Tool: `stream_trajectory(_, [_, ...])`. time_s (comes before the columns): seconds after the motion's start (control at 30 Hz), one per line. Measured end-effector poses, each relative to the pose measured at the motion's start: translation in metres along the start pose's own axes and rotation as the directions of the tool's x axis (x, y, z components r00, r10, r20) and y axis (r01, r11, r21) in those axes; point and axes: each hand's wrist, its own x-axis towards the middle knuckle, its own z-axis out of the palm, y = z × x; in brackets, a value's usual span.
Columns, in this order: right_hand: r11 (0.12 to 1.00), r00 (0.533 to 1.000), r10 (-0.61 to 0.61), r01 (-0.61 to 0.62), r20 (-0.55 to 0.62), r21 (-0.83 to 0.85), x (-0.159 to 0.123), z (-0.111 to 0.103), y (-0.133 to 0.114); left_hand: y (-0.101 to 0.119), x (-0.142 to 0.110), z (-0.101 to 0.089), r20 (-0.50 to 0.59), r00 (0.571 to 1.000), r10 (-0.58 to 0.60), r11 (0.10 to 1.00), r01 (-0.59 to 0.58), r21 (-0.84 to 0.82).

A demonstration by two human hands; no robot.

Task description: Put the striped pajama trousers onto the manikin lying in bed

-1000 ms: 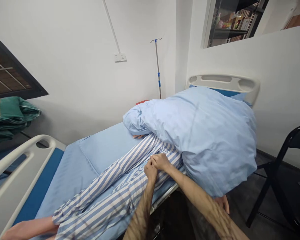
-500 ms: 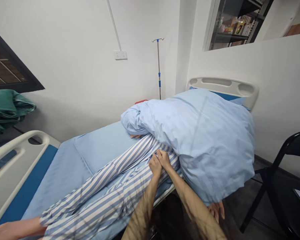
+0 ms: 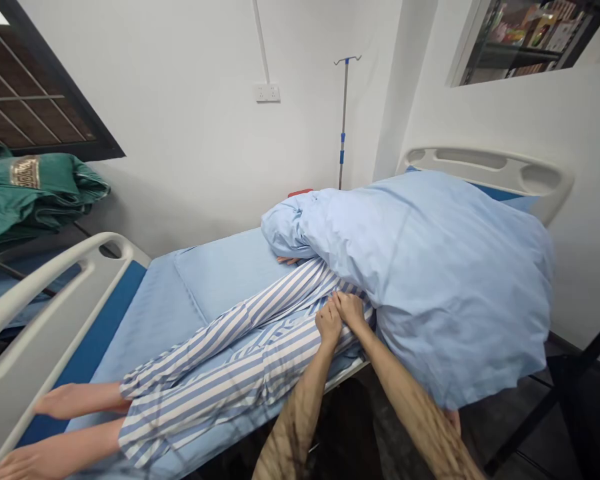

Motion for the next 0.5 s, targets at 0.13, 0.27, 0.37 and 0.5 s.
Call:
stream_trajectory(0.13, [0.999, 1.000, 0.006, -0.006, -0.006, -0.049, -0.005, 0.006, -0.002, 0.000, -0.002, -0.010, 0.037, 0.998, 0.050, 0.990, -0.044, -0.137])
stream_trajectory(0.27, [0.995, 0.999, 0.039, -0.042, -0.031, -0.086, -0.008, 0.005, -0.004, -0.041, -0.003, -0.064, 0.052, 0.999, -0.010, 0.981, 0.019, -0.194])
stream_trajectory(0.37, [0.993, 0.998, 0.039, -0.045, -0.051, -0.111, -0.006, 0.008, -0.002, -0.097, -0.003, -0.144, -0.005, 0.997, -0.082, 0.996, 0.082, -0.048])
stream_trajectory(0.5, [0.991, 0.997, 0.039, -0.047, -0.063, -0.128, -0.001, 0.018, 0.005, -0.166, -0.004, -0.274, -0.110, 0.981, -0.160, 0.976, 0.173, 0.129])
